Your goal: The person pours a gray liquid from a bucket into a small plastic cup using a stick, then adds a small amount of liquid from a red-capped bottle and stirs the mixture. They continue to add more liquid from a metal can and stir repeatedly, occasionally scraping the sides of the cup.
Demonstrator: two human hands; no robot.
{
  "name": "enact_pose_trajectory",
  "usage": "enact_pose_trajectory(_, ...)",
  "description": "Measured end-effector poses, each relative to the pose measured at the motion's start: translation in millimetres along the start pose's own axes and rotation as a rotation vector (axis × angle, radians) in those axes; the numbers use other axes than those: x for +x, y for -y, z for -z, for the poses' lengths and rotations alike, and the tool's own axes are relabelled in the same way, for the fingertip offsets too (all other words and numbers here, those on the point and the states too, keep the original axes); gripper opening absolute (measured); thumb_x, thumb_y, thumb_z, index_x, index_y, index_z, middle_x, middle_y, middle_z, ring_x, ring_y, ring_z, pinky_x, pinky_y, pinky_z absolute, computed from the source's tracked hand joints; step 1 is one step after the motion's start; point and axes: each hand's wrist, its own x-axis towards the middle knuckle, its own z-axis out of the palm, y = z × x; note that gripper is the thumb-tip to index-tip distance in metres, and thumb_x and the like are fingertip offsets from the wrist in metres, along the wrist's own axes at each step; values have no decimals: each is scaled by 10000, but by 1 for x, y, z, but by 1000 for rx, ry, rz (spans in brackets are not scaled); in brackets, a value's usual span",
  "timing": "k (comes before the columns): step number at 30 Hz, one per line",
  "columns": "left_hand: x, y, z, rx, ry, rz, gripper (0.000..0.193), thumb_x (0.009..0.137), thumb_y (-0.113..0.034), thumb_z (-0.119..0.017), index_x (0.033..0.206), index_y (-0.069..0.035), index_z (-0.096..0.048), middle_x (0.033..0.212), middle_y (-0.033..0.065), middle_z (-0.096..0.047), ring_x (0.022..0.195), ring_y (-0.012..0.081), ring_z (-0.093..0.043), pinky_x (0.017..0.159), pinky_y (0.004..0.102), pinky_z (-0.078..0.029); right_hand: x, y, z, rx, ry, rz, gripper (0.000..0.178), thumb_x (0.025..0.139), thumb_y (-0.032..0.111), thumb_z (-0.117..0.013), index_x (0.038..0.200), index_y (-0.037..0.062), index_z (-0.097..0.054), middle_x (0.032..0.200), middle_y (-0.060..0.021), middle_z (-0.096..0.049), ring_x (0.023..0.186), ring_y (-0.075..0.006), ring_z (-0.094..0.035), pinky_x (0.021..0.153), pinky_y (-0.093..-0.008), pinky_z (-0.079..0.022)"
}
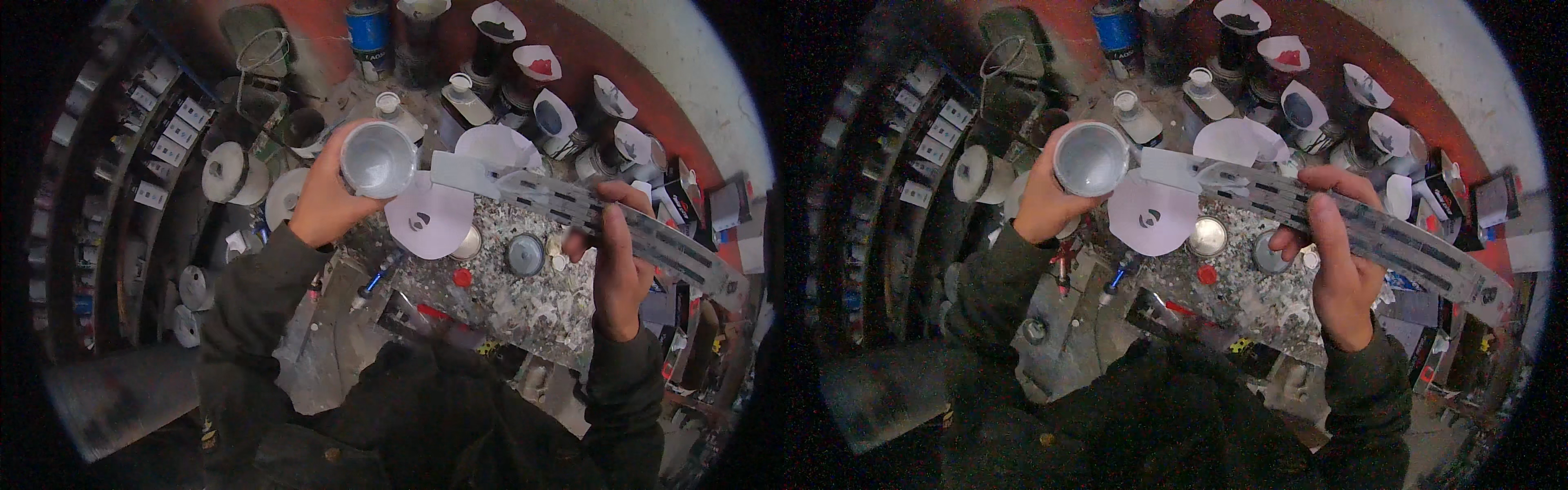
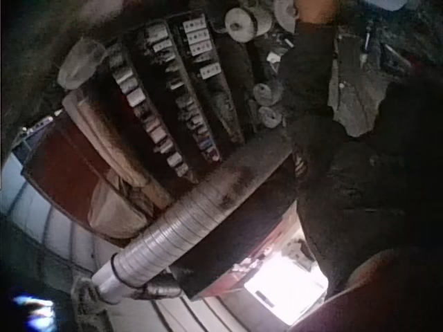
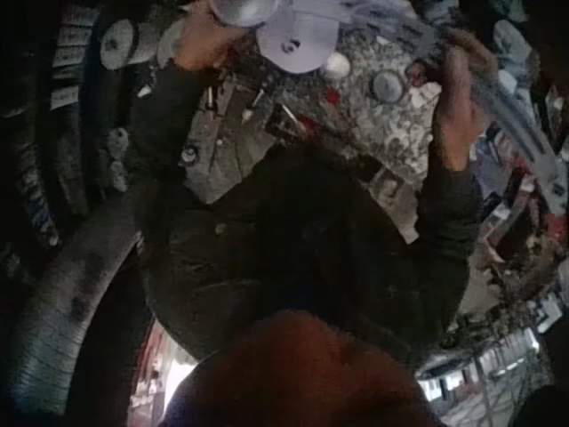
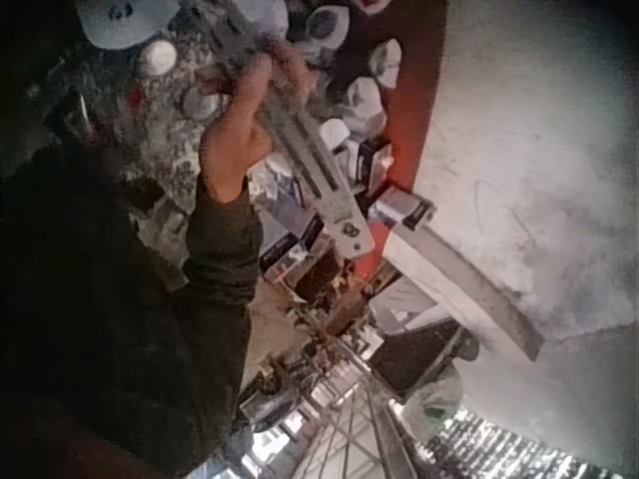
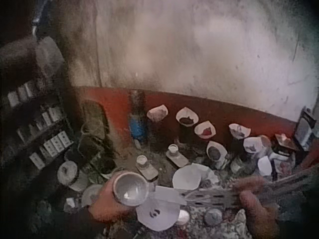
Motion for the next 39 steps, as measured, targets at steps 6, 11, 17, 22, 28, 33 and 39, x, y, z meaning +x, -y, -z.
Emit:
enact_pose_trajectory(6,-1,3,2,-13,-12,44,878,646,17,-855,1424,-70,-456,1327,71,-591,1254,190,-576,1086,350,-452,-3,2,-17,-104,67,5,278,1060,171,-536,1273,-4,-561,994,-135,-691,735,-170,-682,639,-276,-521)
enact_pose_trajectory(11,0,1,2,36,9,27,876,647,26,-842,1428,-70,-456,1318,73,-590,1262,193,-570,1088,347,-450,-3,-1,-9,-125,20,32,275,1058,169,-533,1270,-4,-565,1017,-139,-684,740,-169,-684,634,-278,-523)
enact_pose_trajectory(17,4,-2,-4,-35,45,49,869,656,10,-833,1439,-59,-463,1322,89,-594,1279,214,-565,1090,363,-455,-6,12,8,-71,-1,48,308,1047,194,-560,1281,-6,-576,1071,-133,-681,734,-157,-683,638,-252,-519)
enact_pose_trajectory(22,8,-22,-7,26,93,-60,841,675,-13,-831,1437,-43,-476,1344,96,-592,1281,214,-569,1099,365,-453,12,40,-1,-157,25,156,312,1050,221,-565,1262,-5,-608,1034,-125,-704,697,-137,-669,597,-246,-499)
enact_pose_trajectory(28,-11,-82,-35,-117,121,-22,861,683,-27,-858,1453,-37,-473,1386,90,-584,1308,201,-554,1123,362,-428,36,63,-20,-182,105,161,349,1040,298,-607,1223,4,-652,893,-49,-681,596,-84,-584,542,-219,-430)
enact_pose_trajectory(33,-67,-109,-88,-178,199,57,918,658,-58,-886,1474,-43,-466,1417,89,-553,1345,216,-523,1156,384,-394,18,51,11,-252,75,102,332,1016,290,-657,1212,22,-673,893,-43,-676,583,-85,-578,492,-230,-439)
enact_pose_trajectory(39,-123,-73,-211,-484,320,190,966,655,-69,-898,1493,-40,-418,1439,120,-520,1371,242,-498,1160,401,-388,-74,-35,115,-126,-3,-156,530,955,133,-693,1425,-10,-495,1033,-96,-692,781,-153,-674,630,-279,-528)
